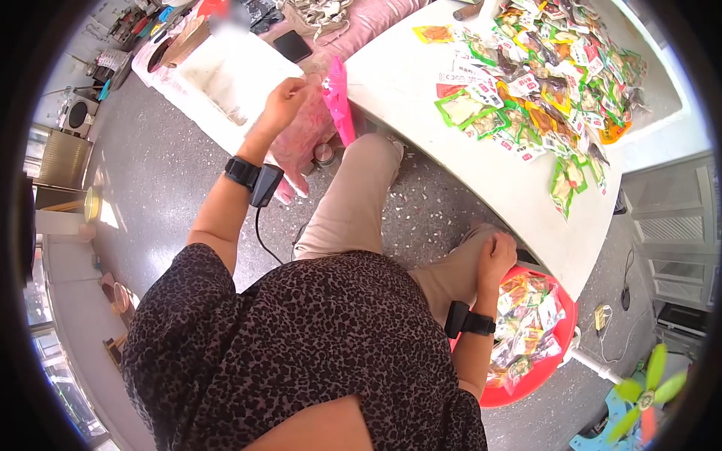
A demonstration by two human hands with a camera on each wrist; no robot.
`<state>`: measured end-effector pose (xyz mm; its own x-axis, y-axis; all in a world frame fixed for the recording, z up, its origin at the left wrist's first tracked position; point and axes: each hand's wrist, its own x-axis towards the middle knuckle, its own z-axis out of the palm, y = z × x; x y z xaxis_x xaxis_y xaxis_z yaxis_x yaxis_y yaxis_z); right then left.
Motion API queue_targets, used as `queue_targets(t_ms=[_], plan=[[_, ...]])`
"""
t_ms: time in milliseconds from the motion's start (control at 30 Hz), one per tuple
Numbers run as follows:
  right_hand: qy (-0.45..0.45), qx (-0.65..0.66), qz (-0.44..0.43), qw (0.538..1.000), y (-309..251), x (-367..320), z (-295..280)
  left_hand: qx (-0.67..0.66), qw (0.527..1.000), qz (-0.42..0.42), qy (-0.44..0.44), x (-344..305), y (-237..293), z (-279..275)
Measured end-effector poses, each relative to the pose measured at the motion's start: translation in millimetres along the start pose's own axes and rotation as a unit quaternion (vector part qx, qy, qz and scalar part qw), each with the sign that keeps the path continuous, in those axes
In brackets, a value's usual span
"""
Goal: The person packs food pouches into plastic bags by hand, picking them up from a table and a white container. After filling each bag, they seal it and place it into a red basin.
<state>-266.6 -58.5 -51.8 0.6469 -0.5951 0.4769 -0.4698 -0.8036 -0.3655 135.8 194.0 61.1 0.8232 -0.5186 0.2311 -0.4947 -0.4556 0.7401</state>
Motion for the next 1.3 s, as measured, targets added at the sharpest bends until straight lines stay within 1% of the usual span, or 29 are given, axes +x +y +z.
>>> queue_targets(t_ms=[67, 133, 200, 267, 300, 400, 433, 567, 667, 733, 767, 867, 967, 1000, 1033, 1067, 1100, 1167, 1200, 1233, 1300], plan=[[-0.001, -0.025, -0.003, 1.0, -1.6, 0.9, 0.4, 0.089, 0.985, 0.037, 0.143, 28.5, -60.0, -15.9], [-0.008, -0.022, 0.003, 1.0, -2.4, 2.5, 0.9, 0.187, 0.964, -0.004, 0.189, 51.1, -105.9, -36.8], [-0.007, -0.028, 0.007, 1.0, -3.6, 3.9, 0.6, 0.231, 0.948, -0.077, 0.206, 64.2, -145.6, -52.2], [-0.003, -0.043, 0.007, 0.999, -5.9, 4.4, 0.8, 0.231, 0.941, -0.19, 0.158, 71.3, -179.7, -61.2], [-0.008, -0.046, 0.011, 0.999, -4.9, 4.1, 1.1, 0.238, 0.94, -0.224, 0.094, 67.7, -180.4, -64.4], [-0.013, -0.054, 0.014, 0.998, -3.4, 4.3, 1.8, 0.28, 0.932, -0.232, 0.0, 60.0, -175.2, -65.2], [-0.01, -0.056, 0.01, 0.998, -4.4, 4.6, 1.2, 0.278, 0.935, -0.221, 0.003, 62.0, -182.9, -64.4], [-0.007, -0.064, 0.012, 0.998, -8.9, 5.2, 0.4, 0.268, 0.941, -0.2, 0.049, 63.7, -183.9, -66.2], [-0.01, -0.066, 0.012, 0.998, -11.8, 6.1, -0.9, 0.263, 0.944, -0.176, 0.091, 65.0, -177.6, -68.8], [0.001, -0.063, 0.003, 0.998, -9.5, 5.0, 1.4, 0.263, 0.944, -0.166, 0.115, 58.4, -137.4, -75.1], [0.006, -0.063, 0.002, 0.998, -7.8, 3.0, 2.2, 0.276, 0.942, -0.137, 0.132, 60.4, -131.8, -74.9], [0.012, -0.061, 0.018, 0.998, -8.5, 2.9, 2.8, 0.194, 0.973, -0.053, 0.111, 64.6, -99.6, -67.8], [-0.04, 0.012, 0.062, 0.997, -7.8, 7.8, 0.0, 0.1, 0.993, 0.004, 0.063, 50.7, -39.8, -38.3], [-0.03, 0.035, 0.072, 0.996, -10.8, 11.7, -0.8, 0.065, 0.997, 0.02, 0.046, 46.1, -25.7, -25.5], [-0.021, 0.058, 0.081, 0.995, -15.5, 15.7, -2.1, 0.031, 0.997, 0.065, 0.041, 38.8, -13.0, -8.5], [-0.012, 0.082, 0.09, 0.993, -21.4, 20.2, -2.7, 0.009, 0.999, 0.051, -0.002, 30.1, 2.1, 6.6], [-0.018, 0.13, 0.106, 0.986, -29.1, 26.5, -3.2, -0.009, 0.998, 0.056, -0.016, 22.7, 11.2, 25.9], [-0.029, 0.228, 0.132, 0.964, -47.8, 44.1, -2.7, -0.046, 0.995, 0.045, -0.077, 5.3, 37.8, 59.1], [-0.021, 0.267, 0.12, 0.956, -57.9, 53.1, 0.3, -0.045, 0.993, 0.056, -0.088, -1.2, 42.3, 79.2], [-0.014, 0.307, 0.106, 0.946, -67.6, 61.4, 4.6, -0.058, 0.99, 0.043, -0.122, -8.9, 50.8, 93.9], [-0.062, 0.335, 0.138, 0.93, -82.7, 76.4, 14.4, -0.075, 0.982, 0.05, -0.164, -20.7, 61.9, 120.6]])
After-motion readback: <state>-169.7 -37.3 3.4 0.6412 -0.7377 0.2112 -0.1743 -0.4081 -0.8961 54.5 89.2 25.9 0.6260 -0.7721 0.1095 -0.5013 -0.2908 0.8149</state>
